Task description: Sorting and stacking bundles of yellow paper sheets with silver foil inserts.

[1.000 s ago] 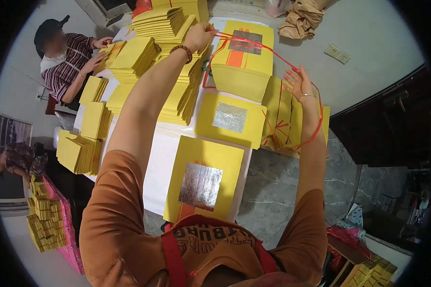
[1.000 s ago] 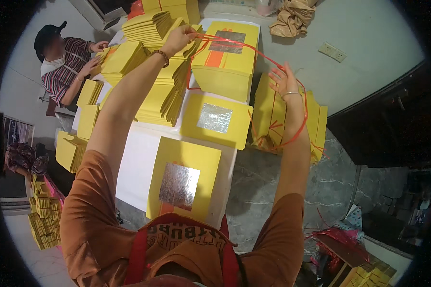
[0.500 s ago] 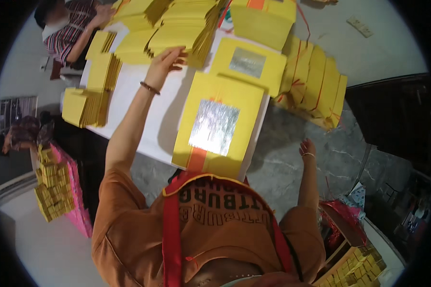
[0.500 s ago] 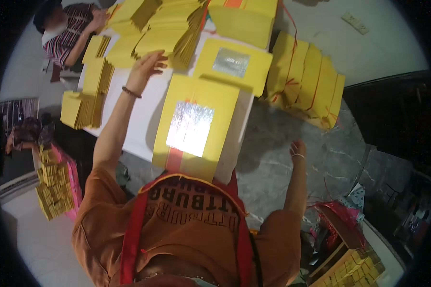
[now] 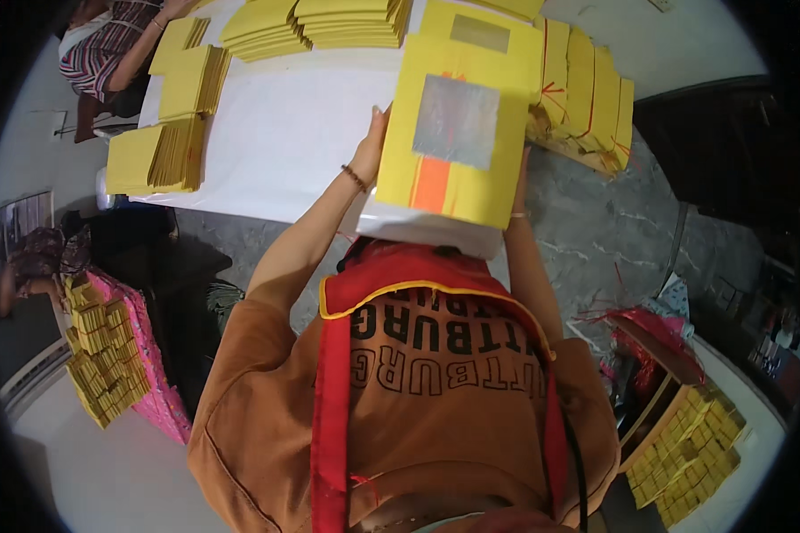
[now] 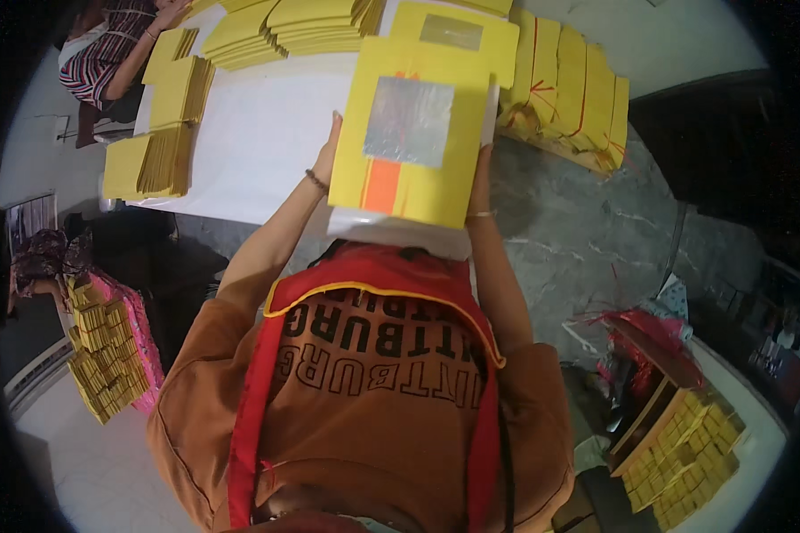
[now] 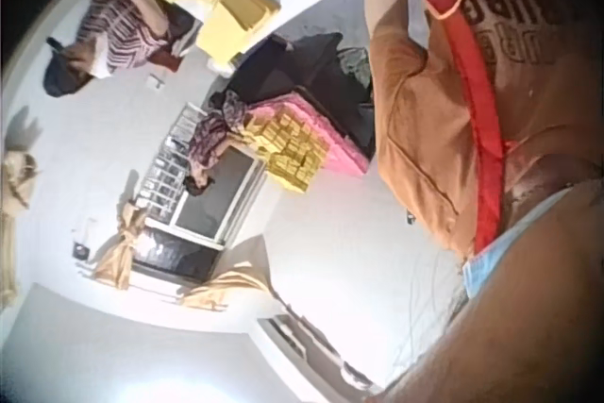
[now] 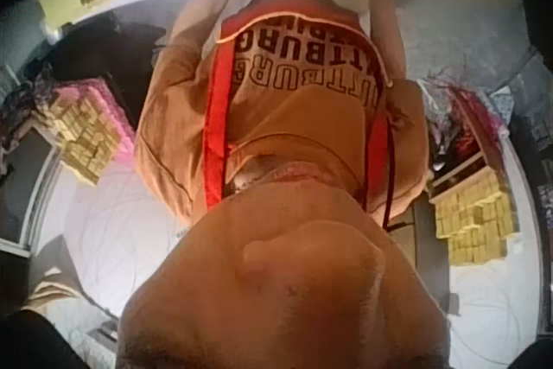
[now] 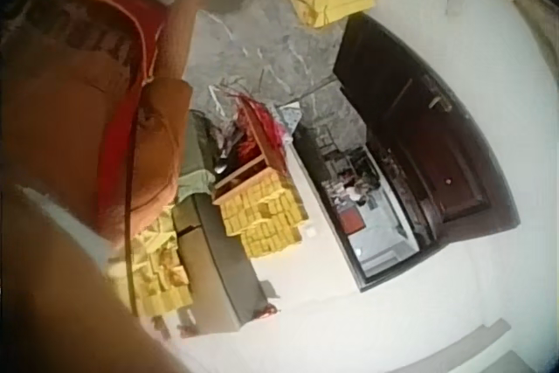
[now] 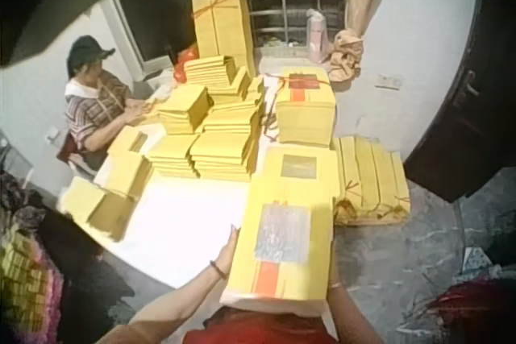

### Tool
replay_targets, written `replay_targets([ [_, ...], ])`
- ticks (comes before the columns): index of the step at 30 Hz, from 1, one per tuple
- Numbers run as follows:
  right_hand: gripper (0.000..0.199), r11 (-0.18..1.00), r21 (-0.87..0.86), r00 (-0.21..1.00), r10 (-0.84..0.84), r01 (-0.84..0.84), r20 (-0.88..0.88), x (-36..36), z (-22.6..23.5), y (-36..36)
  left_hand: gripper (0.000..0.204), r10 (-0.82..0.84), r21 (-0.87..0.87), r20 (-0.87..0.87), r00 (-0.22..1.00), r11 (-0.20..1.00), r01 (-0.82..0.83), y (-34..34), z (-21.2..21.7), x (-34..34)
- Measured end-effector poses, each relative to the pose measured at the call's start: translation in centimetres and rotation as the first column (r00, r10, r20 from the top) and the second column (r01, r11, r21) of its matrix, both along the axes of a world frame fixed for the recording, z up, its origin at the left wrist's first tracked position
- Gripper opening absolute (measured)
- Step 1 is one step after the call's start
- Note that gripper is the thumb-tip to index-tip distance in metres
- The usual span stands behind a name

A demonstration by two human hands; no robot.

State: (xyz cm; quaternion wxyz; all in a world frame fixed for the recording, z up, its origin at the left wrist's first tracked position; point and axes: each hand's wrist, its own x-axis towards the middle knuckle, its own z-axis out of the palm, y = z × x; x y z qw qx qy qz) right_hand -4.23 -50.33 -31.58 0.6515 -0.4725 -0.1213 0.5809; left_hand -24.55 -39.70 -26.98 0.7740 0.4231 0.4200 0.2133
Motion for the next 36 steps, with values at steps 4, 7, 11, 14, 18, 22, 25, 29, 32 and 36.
replay_targets([
  [4,0.065,0.997,0.068,0.981,0.016,-0.030,0.195,-0.4,-1.6,-1.1,0.063,0.099,-0.108,0.126,0.987,0.991,-0.085,-0.5,-2.1,0.6],
  [7,0.066,0.993,0.114,0.975,-0.001,-0.025,0.222,-1.4,-0.4,-0.7,0.062,0.062,-0.098,0.328,0.943,0.995,-0.031,0.3,-4.9,0.2],
  [11,0.067,0.981,0.195,0.970,-0.025,-0.024,0.242,-2.9,1.6,-1.2,0.065,-0.005,0.175,0.195,0.981,0.984,-0.029,-1.3,-5.1,-0.4],
  [14,0.067,0.957,0.286,0.964,-0.031,-0.048,0.265,-3.7,3.8,-1.5,0.064,0.032,0.020,0.339,0.940,0.999,-0.041,-1.0,-8.4,-0.7],
  [18,0.068,0.920,0.384,0.958,-0.036,-0.079,0.284,-4.2,6.1,-1.6,0.064,-0.007,0.254,0.291,0.957,0.965,-0.070,-2.2,-6.9,0.1],
  [22,0.069,0.868,0.482,0.951,-0.037,-0.121,0.307,-4.8,8.2,-0.8,0.064,-0.006,0.297,0.280,0.960,0.952,-0.081,-2.3,-6.8,0.3],
  [25,0.070,0.823,0.547,0.944,-0.040,-0.154,0.327,-5.3,9.5,-0.4,0.065,0.002,0.269,0.321,0.947,0.959,-0.093,-2.3,-8.2,0.6],
  [29,0.071,0.814,0.560,0.941,-0.052,-0.154,0.335,-5.1,10.1,-0.1,0.066,-0.036,0.347,0.217,0.975,0.937,-0.042,-1.2,-9.7,0.8],
  [32,0.072,0.853,0.508,0.942,-0.066,-0.119,0.330,-4.7,9.3,0.3,0.067,-0.074,0.505,0.063,0.995,0.863,0.032,-1.3,-8.7,0.5],
  [36,0.073,0.891,0.449,0.943,-0.098,-0.058,0.317,-2.1,7.8,0.1,0.070,-0.098,0.378,0.102,0.990,0.924,0.053,-0.4,-6.8,-0.4],
])
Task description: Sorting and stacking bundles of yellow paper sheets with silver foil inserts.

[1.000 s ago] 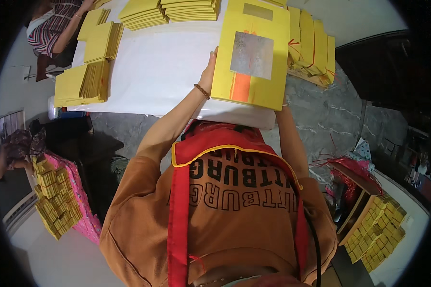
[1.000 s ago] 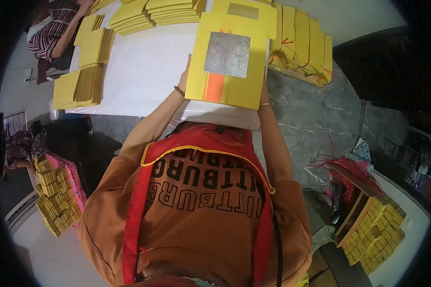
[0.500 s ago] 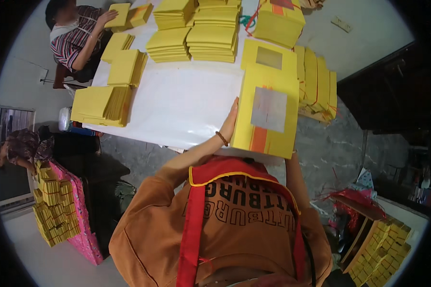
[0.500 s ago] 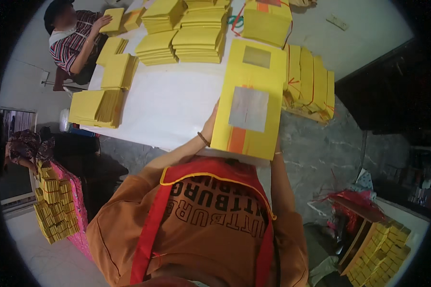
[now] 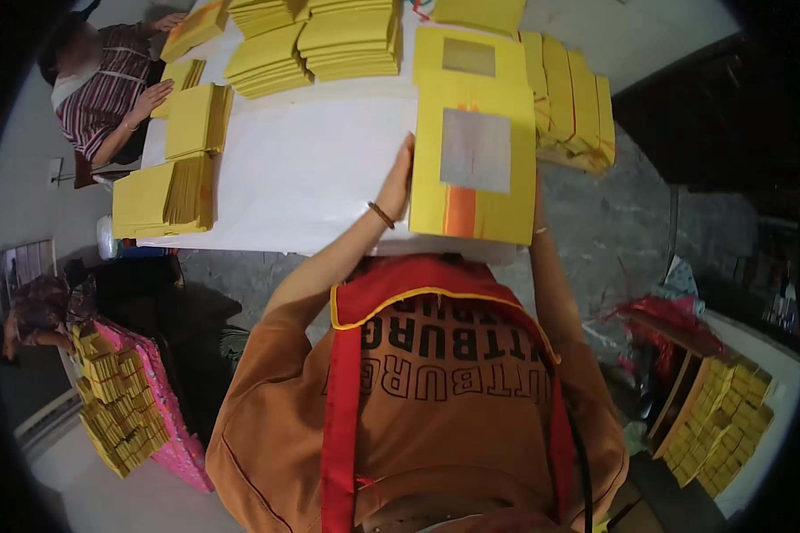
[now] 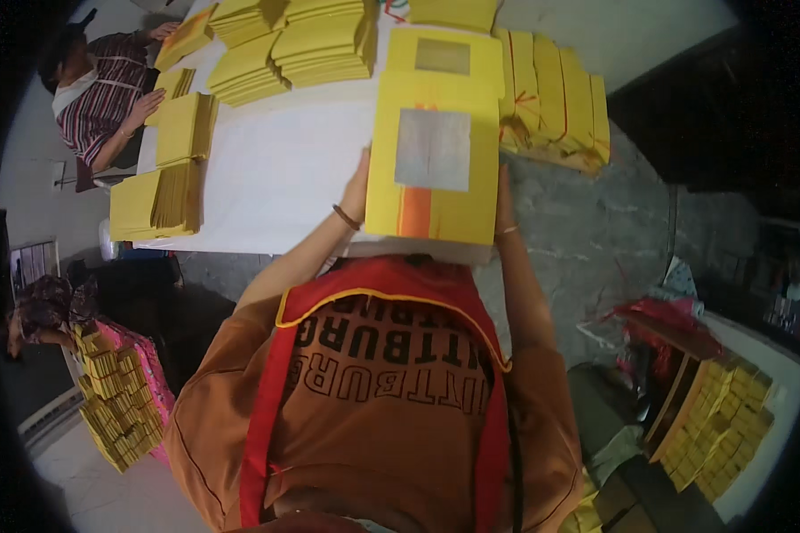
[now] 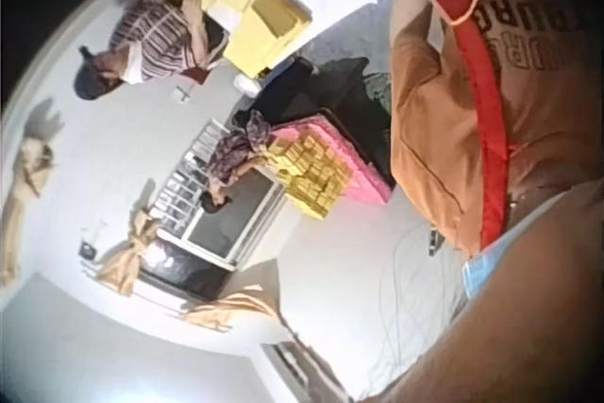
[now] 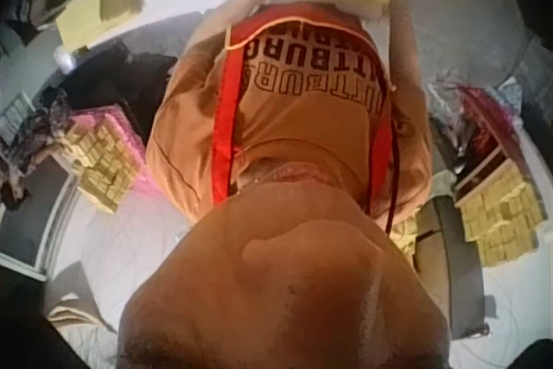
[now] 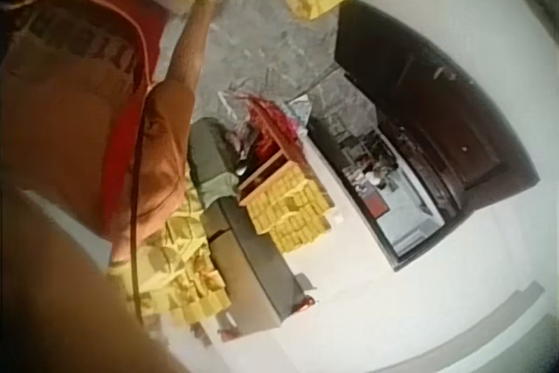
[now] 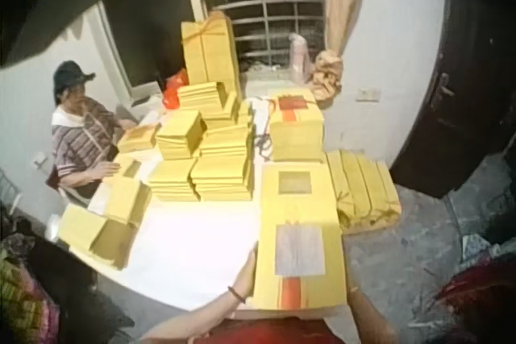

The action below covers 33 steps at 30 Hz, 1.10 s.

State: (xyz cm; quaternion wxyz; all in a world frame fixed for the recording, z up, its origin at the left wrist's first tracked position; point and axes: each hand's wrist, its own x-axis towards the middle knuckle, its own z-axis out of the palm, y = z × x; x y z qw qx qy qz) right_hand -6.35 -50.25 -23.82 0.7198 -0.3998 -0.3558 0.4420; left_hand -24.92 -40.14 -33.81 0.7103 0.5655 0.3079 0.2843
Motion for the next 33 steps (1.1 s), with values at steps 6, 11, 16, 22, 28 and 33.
replay_targets([
  [6,0.075,1.000,-0.015,0.999,-0.020,0.020,-0.025,4.6,-1.6,-1.8,0.073,0.145,-0.168,0.155,0.977,0.979,-0.119,-0.3,8.7,-1.1],
  [11,0.077,0.999,-0.016,0.999,0.044,-0.044,0.028,3.0,-0.8,-3.1,0.074,0.101,-0.053,0.236,0.967,0.994,-0.091,-2.7,10.9,0.5],
  [16,0.053,0.998,0.062,0.462,-0.043,-0.026,0.886,3.6,1.8,-4.1,0.058,0.089,0.670,-0.084,0.992,0.743,-0.009,-1.9,11.6,-1.9],
  [22,0.026,0.985,-0.108,0.362,0.151,-0.136,0.920,2.2,2.8,-4.0,0.042,-0.090,0.867,-0.466,0.880,0.153,0.475,-3.9,15.7,-3.5],
  [28,0.019,0.980,-0.100,0.383,0.161,-0.174,0.909,2.4,2.9,-4.0,0.024,-0.125,0.890,-0.416,0.901,0.148,0.431,-3.3,16.2,-3.1],
  [33,0.014,0.970,-0.120,0.454,0.207,-0.212,0.867,2.8,2.6,-4.1,0.011,-0.237,0.853,-0.370,0.898,0.295,0.430,-2.6,16.5,-2.4],
])
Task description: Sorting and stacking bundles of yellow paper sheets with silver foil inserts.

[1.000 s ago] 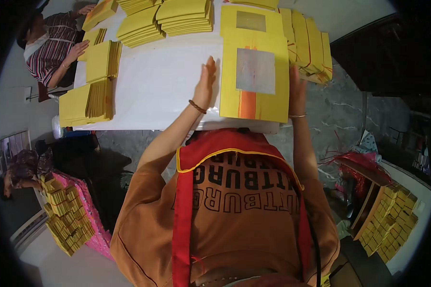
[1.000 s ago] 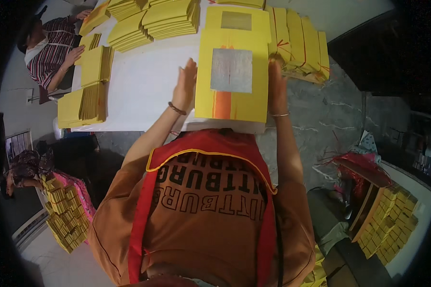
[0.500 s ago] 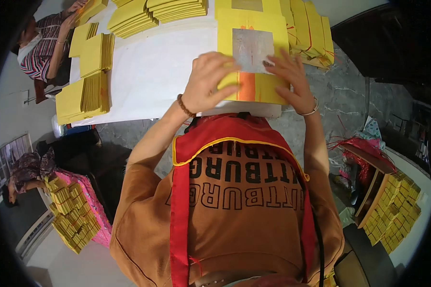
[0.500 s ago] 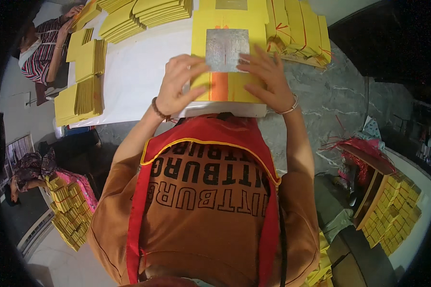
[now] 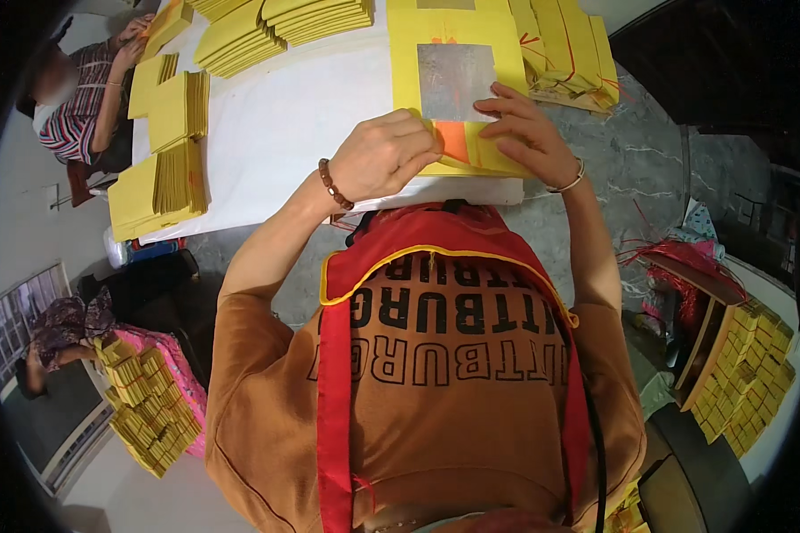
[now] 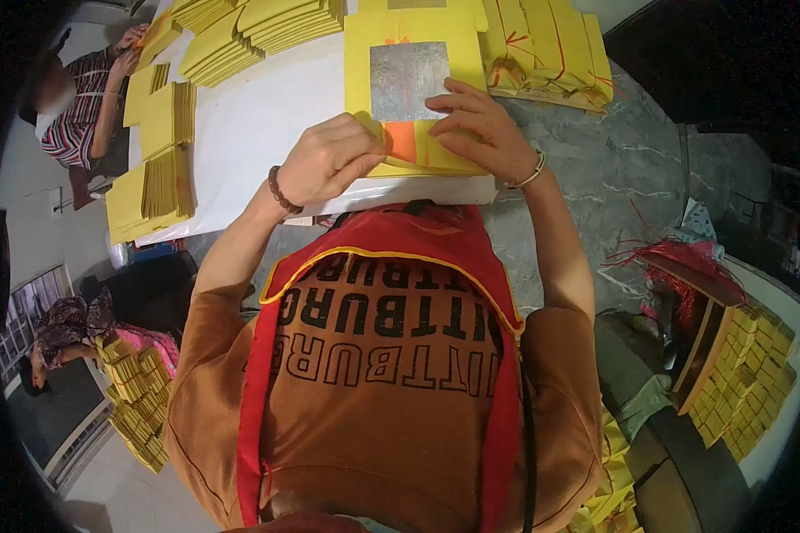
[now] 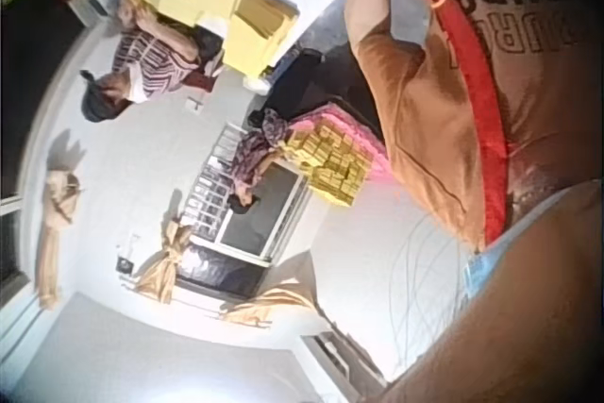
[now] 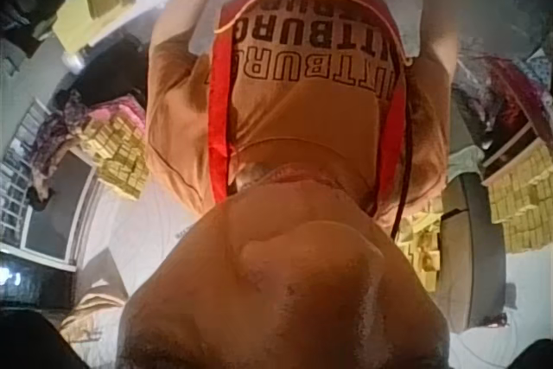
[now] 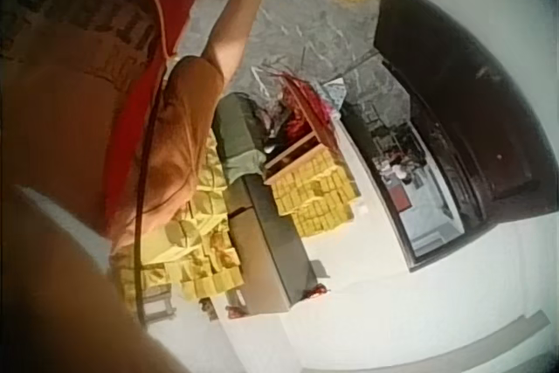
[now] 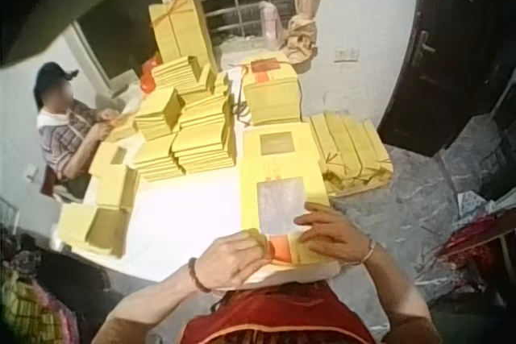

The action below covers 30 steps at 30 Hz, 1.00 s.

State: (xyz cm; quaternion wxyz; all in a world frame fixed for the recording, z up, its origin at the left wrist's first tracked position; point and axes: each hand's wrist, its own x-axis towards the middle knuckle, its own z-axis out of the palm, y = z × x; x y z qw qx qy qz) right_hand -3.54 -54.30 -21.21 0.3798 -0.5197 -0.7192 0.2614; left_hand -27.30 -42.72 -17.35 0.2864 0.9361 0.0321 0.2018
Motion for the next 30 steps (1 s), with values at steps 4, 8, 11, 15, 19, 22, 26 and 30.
replay_targets([
  [4,0.020,0.998,-0.020,0.996,0.065,-0.066,-0.065,0.6,0.0,0.2,0.009,-0.023,-0.110,-0.095,0.995,0.994,0.012,0.9,0.5,0.3],
  [8,0.024,0.995,-0.039,0.991,0.087,-0.092,-0.099,1.0,-0.1,0.3,0.010,0.005,-0.329,-0.215,0.977,0.941,-0.077,1.2,0.9,0.5],
  [11,0.028,0.995,-0.035,0.988,0.092,-0.097,-0.127,1.1,-0.2,0.2,0.012,0.013,-0.437,-0.262,0.965,0.890,-0.131,1.3,0.8,0.6],
  [15,0.035,0.994,-0.044,0.971,0.091,-0.103,-0.221,1.2,-0.2,0.3,0.011,-0.044,-0.560,-0.339,0.940,0.812,-0.163,1.9,0.9,0.6],
  [19,0.036,0.986,-0.135,0.925,0.043,-0.101,-0.379,1.3,-0.2,0.1,0.011,-0.019,-0.549,-0.365,0.931,0.812,-0.199,2.0,0.5,0.6],
  [22,0.026,0.956,-0.288,0.909,-0.071,-0.055,-0.410,1.4,-0.1,0.4,0.012,-0.021,-0.671,-0.382,0.924,0.694,-0.262,2.5,-0.4,0.3],
  [26,0.028,0.992,-0.124,0.974,-0.002,-0.027,-0.226,1.0,-0.3,-0.2,0.014,-0.023,-0.753,-0.347,0.938,0.603,-0.264,2.7,-0.4,0.0],
  [30,0.026,0.983,-0.183,0.942,-0.044,-0.019,-0.333,1.2,-0.8,-0.2,0.028,-0.046,-0.393,0.021,0.999,0.918,0.051,2.9,0.5,-0.6],
])
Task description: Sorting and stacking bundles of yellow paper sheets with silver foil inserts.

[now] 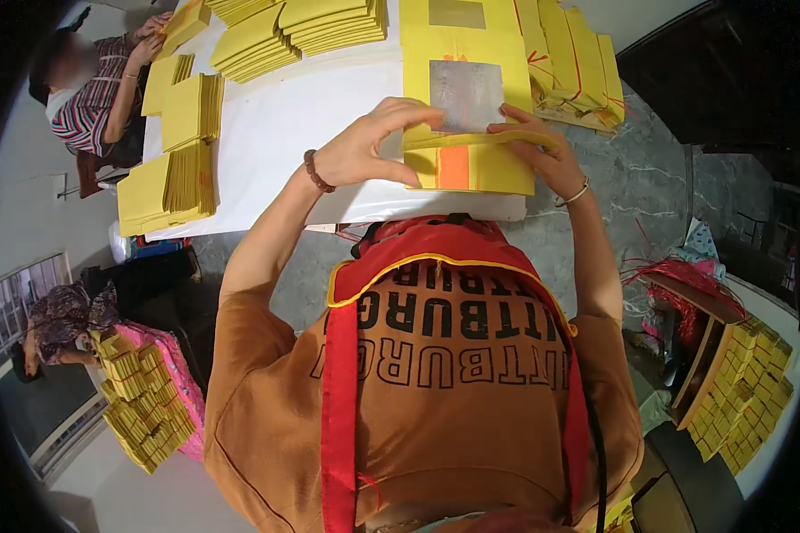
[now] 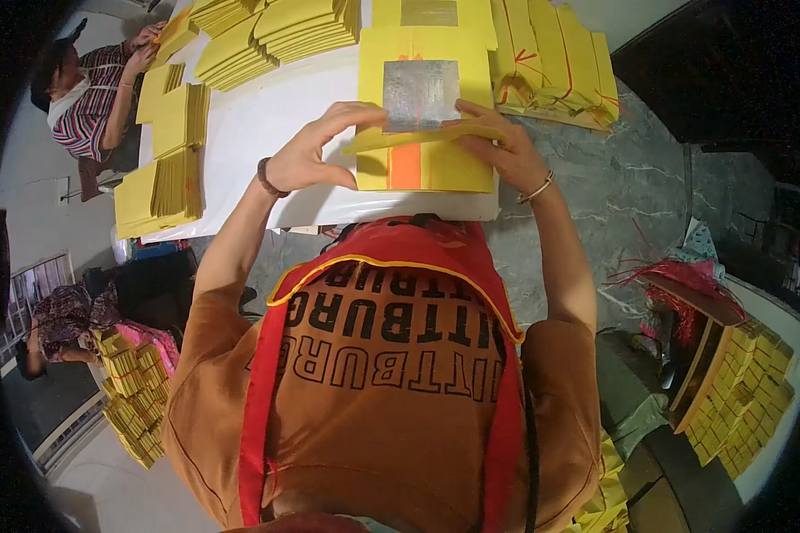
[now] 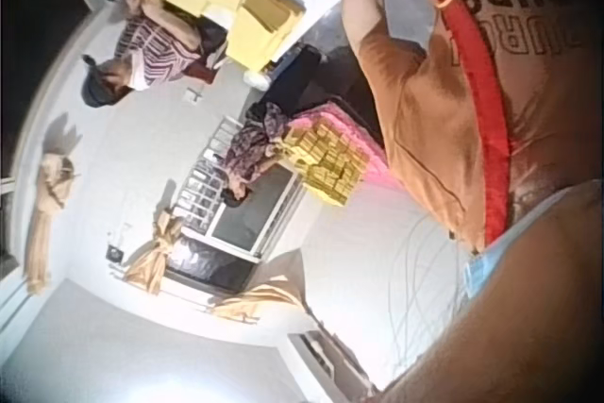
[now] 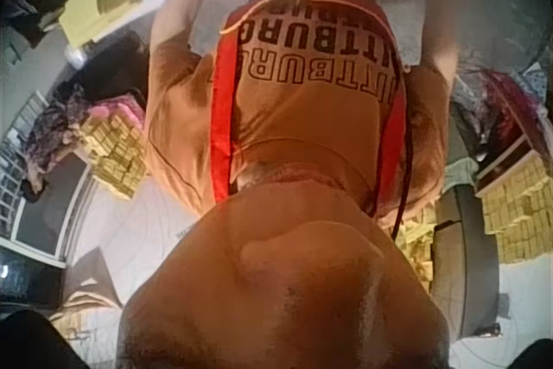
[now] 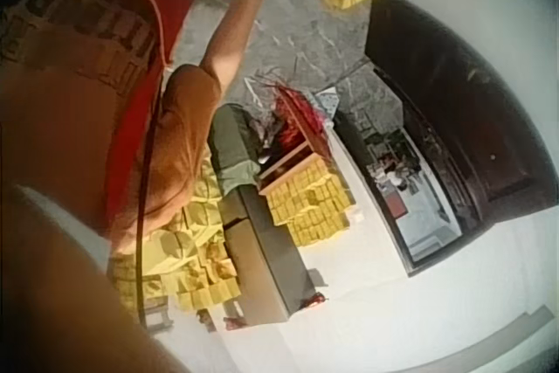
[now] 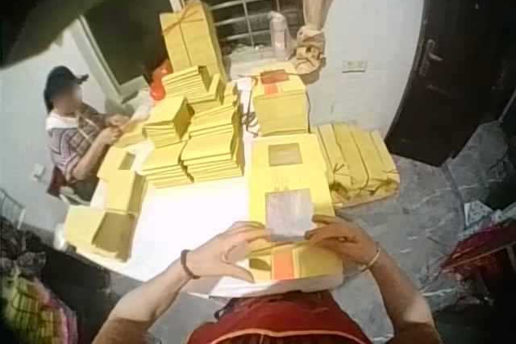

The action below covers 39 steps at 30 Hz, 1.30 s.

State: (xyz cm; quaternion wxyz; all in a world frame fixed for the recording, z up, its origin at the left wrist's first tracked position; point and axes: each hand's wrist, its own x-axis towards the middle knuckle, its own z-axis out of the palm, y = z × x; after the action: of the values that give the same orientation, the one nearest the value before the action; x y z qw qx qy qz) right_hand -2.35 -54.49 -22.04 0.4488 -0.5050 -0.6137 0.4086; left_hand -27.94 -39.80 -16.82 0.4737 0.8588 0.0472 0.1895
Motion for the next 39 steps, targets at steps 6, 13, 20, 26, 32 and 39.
replay_targets([
  [6,0.026,0.992,0.093,0.987,-0.094,0.082,0.129,0.3,0.1,0.5,0.036,0.206,0.592,0.001,0.978,0.788,-0.167,0.8,-2.5,0.3],
  [13,0.026,0.919,0.389,0.699,-0.234,-0.067,0.675,-0.5,2.8,-2.1,0.030,0.175,0.725,0.060,0.983,0.669,-0.163,-1.4,-0.4,-1.5],
  [20,0.017,0.983,0.123,0.891,-0.179,0.140,0.418,-1.6,2.8,-3.4,0.021,0.408,0.366,-0.112,0.906,0.864,-0.344,-2.7,-1.3,-1.3],
  [26,0.033,0.902,-0.214,0.885,-0.417,0.374,-0.210,-2.9,2.5,-0.5,0.027,0.372,-0.344,-0.354,0.858,0.802,-0.489,-0.1,-3.8,0.8],
  [32,0.033,0.837,-0.255,0.817,-0.537,0.484,-0.212,-3.6,2.0,-1.7,0.023,0.400,-0.394,-0.284,0.872,0.780,-0.486,-1.6,-2.9,0.6],
  [39,0.021,0.875,-0.018,0.869,-0.477,0.483,0.136,-3.1,-0.1,-3.9,0.015,0.369,-0.063,-0.130,0.920,0.923,-0.379,-2.0,-2.4,-0.7],
])
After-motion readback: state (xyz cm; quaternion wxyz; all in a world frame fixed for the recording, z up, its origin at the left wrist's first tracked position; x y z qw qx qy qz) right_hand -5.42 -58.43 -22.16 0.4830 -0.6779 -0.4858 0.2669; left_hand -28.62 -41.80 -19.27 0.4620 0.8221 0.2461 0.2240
